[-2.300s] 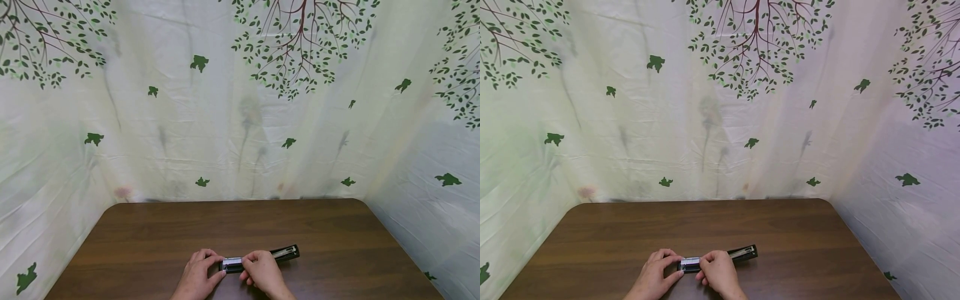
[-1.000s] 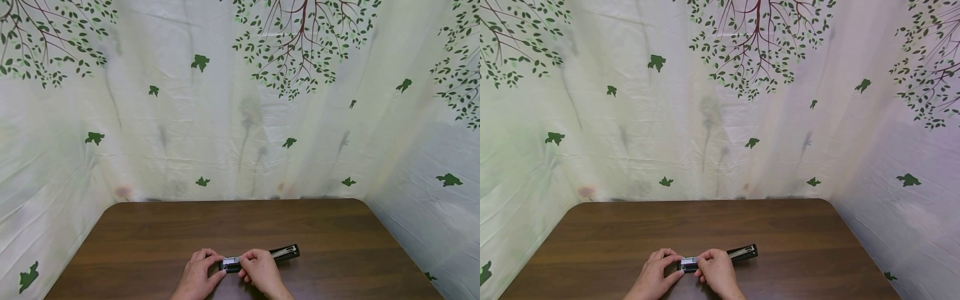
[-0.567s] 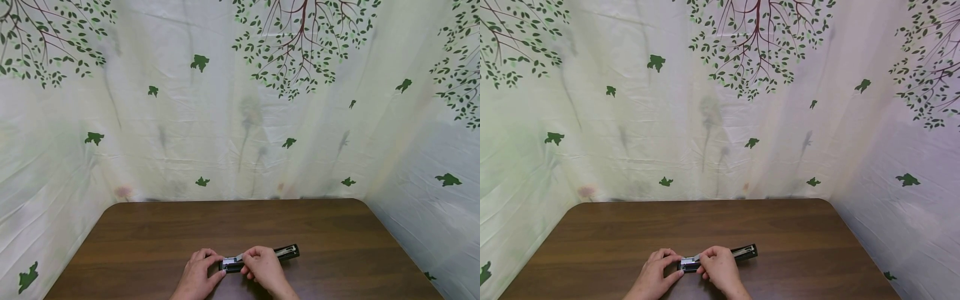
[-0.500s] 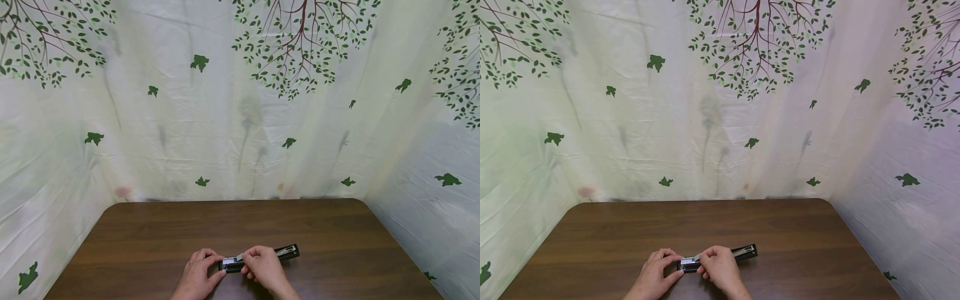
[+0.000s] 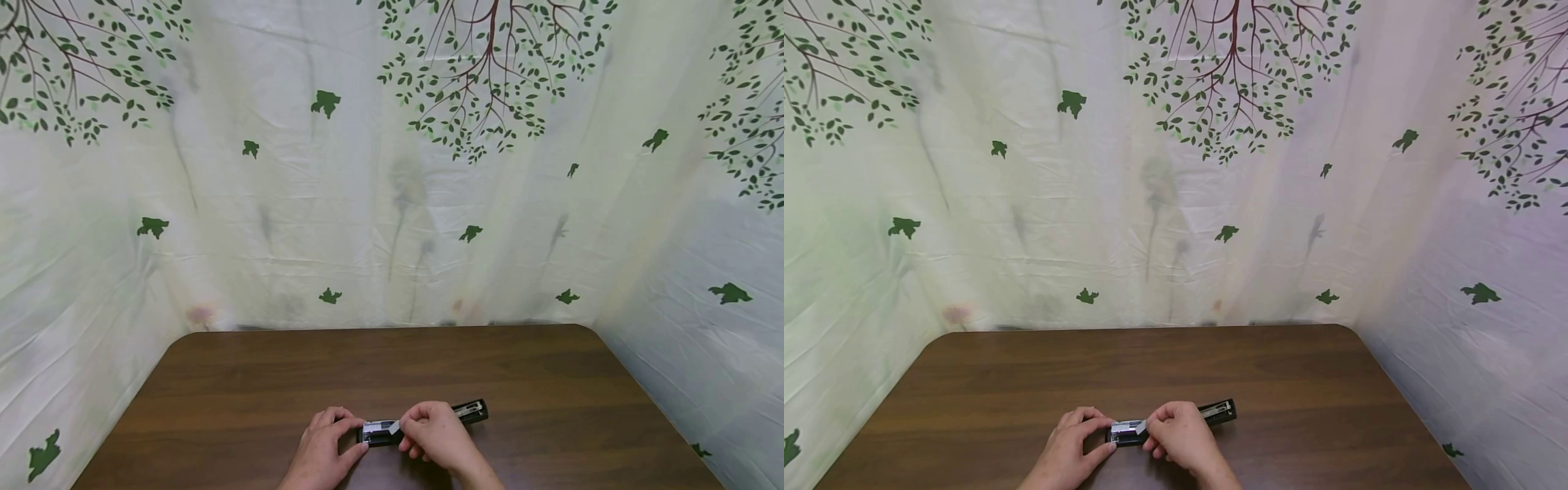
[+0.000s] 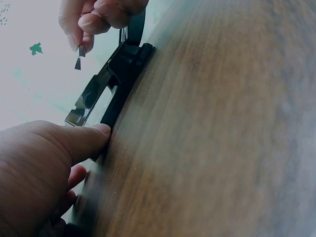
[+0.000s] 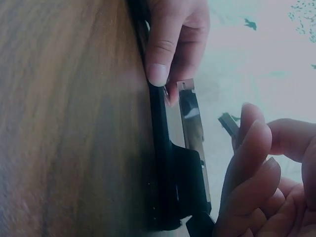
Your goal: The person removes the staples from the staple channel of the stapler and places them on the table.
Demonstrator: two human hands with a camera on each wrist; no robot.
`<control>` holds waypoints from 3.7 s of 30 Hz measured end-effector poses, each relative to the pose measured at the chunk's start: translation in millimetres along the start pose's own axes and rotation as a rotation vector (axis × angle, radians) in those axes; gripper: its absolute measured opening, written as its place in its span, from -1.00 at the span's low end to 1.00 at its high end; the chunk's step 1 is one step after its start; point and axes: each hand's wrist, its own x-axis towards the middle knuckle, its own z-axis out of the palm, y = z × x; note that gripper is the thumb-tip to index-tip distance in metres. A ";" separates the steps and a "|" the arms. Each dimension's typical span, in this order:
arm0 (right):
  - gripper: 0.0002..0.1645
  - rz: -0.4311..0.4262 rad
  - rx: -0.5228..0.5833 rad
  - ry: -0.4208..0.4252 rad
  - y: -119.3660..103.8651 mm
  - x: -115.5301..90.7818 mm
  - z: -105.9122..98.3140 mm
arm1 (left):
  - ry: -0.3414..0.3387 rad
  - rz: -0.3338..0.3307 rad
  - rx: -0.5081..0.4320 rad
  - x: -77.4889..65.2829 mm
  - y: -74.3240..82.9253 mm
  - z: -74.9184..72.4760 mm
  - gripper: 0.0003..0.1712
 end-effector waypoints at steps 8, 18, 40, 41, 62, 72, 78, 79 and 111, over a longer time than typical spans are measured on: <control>-0.86 -0.026 -0.057 -0.093 -0.6 -3.3 -4.6 | 0.017 0.001 -0.012 -1.2 2.5 0.6 -0.65; -0.81 0.018 -0.192 -0.224 -0.9 -8.3 -11.7 | 0.027 0.000 -0.018 -1.1 2.3 1.8 -0.64; -0.79 0.044 -0.274 -0.294 2.8 -8.6 -12.6 | 0.003 -0.008 -0.027 0.1 1.4 0.6 -0.64; -0.79 0.047 -0.274 -0.293 3.1 -8.3 -12.4 | 0.001 -0.009 -0.027 0.3 1.5 0.5 -0.65; -0.80 -0.007 -0.308 -0.236 8.3 -8.0 -7.2 | -0.003 -0.009 -0.006 2.8 1.4 -0.8 -0.65; -0.79 0.015 -0.323 -0.237 8.1 -6.8 -5.9 | -0.027 -0.018 -0.015 4.2 0.5 -1.4 -0.66; -0.79 0.025 -0.344 -0.236 7.5 -5.7 -5.0 | -0.032 -0.021 -0.023 3.1 -0.1 -2.3 -0.65; -0.79 0.023 -0.348 -0.233 7.6 -5.5 -4.9 | -0.031 -0.018 -0.023 2.9 -0.3 -2.5 -0.65; -0.88 -0.079 -0.267 -0.031 1.8 -0.2 -4.7 | -0.031 -0.010 -0.011 3.6 -2.7 0.5 -0.65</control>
